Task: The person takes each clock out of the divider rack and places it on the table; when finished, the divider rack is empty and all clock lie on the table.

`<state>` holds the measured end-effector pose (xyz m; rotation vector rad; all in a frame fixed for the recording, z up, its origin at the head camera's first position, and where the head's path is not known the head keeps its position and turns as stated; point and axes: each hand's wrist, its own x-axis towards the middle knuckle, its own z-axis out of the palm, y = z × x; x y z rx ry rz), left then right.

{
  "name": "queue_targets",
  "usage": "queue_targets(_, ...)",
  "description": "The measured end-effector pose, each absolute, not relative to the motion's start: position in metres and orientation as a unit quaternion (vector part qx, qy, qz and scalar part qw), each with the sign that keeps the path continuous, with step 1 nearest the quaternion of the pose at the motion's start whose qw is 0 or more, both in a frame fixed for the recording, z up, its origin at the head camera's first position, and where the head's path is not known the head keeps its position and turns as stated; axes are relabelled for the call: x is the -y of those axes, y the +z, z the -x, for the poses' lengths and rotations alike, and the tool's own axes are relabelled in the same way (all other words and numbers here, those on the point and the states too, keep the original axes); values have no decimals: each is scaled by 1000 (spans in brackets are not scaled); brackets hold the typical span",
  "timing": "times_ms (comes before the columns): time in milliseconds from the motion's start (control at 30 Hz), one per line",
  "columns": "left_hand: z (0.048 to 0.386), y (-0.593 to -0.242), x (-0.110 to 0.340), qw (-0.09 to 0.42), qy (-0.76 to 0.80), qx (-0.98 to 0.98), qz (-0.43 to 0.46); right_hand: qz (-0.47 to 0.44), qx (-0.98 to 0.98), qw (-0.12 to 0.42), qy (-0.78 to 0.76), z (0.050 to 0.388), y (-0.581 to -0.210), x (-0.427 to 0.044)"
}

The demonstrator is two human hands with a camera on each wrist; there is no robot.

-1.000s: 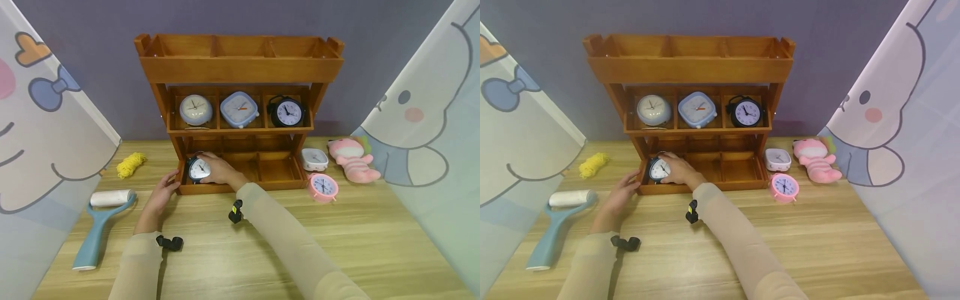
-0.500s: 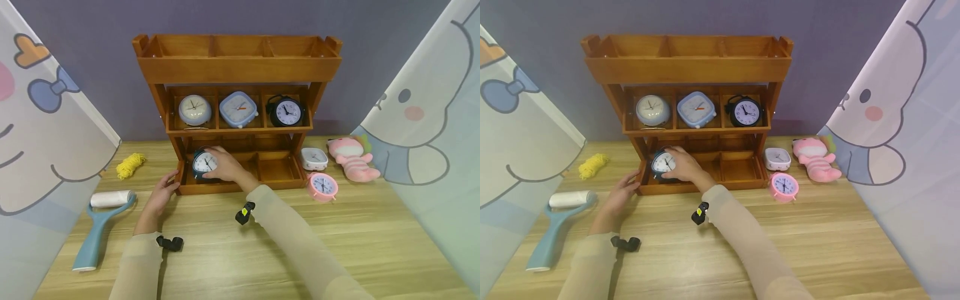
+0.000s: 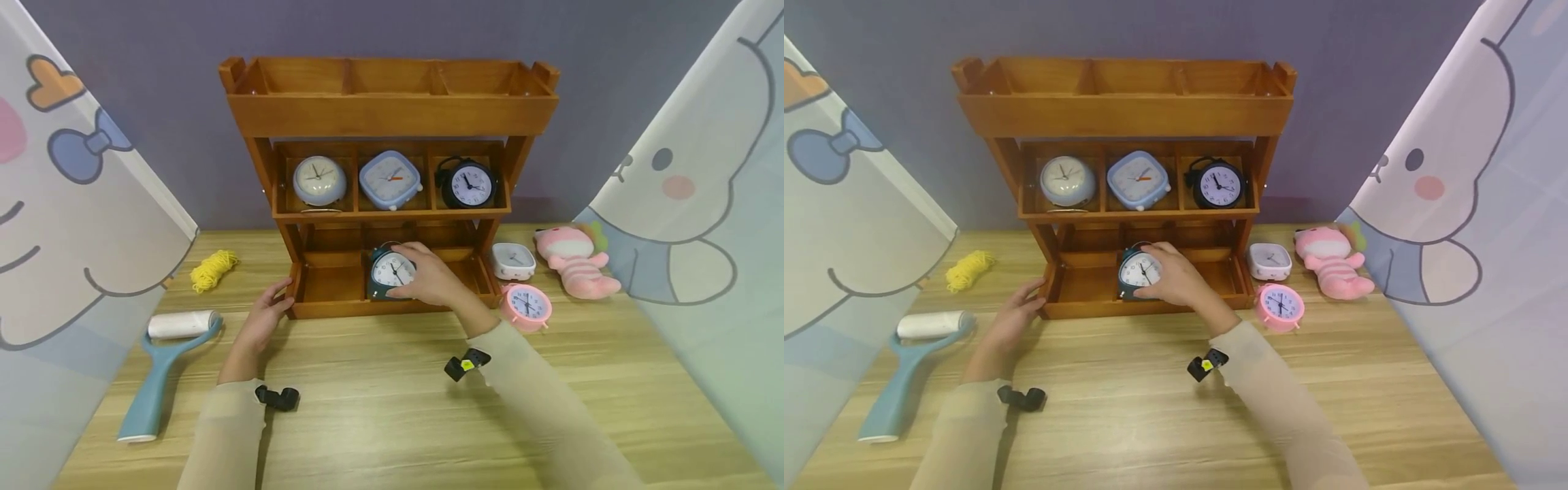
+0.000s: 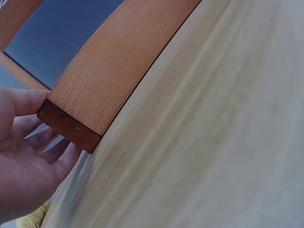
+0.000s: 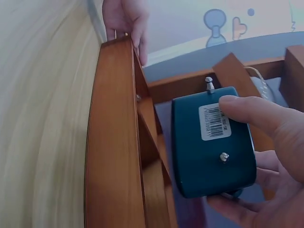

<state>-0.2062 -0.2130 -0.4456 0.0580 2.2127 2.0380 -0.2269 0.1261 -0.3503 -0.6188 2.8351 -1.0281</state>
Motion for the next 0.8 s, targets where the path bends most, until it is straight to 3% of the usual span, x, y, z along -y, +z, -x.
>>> queue_targets(533, 204, -453, 216, 42, 682, -729, -52, 234, -929, 27, -286, 180, -366, -234)
queue_targets(800, 208, -450, 214, 61, 677, -733, -26, 237, -936, 39, -259, 166, -376, -265)
